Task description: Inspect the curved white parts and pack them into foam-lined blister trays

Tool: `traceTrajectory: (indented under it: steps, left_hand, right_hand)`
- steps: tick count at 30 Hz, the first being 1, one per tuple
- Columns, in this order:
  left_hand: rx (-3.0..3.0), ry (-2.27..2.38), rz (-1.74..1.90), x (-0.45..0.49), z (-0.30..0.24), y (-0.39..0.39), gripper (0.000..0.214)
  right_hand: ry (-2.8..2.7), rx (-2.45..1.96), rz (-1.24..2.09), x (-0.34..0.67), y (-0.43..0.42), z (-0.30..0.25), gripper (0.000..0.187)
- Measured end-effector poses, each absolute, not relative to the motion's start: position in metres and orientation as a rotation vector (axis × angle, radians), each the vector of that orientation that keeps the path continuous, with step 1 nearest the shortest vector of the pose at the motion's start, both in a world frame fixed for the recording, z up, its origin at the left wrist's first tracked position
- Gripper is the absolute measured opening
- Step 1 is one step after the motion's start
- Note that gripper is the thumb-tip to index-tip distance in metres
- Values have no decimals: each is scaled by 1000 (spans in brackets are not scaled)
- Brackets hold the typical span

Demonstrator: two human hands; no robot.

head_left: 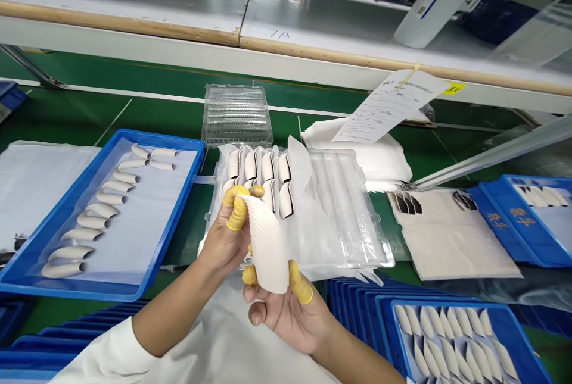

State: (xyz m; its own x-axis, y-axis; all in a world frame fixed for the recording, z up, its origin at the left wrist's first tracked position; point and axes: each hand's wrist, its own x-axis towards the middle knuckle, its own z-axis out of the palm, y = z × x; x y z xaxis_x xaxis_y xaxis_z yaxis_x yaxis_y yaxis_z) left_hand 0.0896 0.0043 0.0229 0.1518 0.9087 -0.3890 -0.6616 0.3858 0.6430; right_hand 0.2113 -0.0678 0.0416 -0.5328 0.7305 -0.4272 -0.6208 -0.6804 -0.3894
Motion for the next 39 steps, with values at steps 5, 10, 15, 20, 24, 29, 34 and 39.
traceTrajectory:
  steps: [5,10,15,20,24,29,34,39]
  left_hand:
    - [360,844,1160,91,24,5,51]
    - [293,793,1147,92,27,2,54]
    - [360,721,1167,90,28,-4,40]
    - [465,764,1235,87,25,-5,31]
    - [619,734,1211,80,17,-12,53]
    - [748,662,1170,72,12,-22,64]
    - [789,749,1163,70,21,-16,66]
    - [791,985,1128,66,21,-8,42]
  right_hand:
    - [-241,-778,2167,211,-65,46,46]
    - [-275,-760,2144,212,-66,50,50]
    - [-366,-798,2110,215,-69,55,57]
    - [-469,-929,2005,223,-70,52,65]
    - [-644,-1061,1831,228,-68,44,77]
    - [-841,-1137,1632,232,-65,39,67]
    - [-1021,-1189,1582,232,-62,42,58]
    - [-1069,-1220,1555,232,-59,44,57]
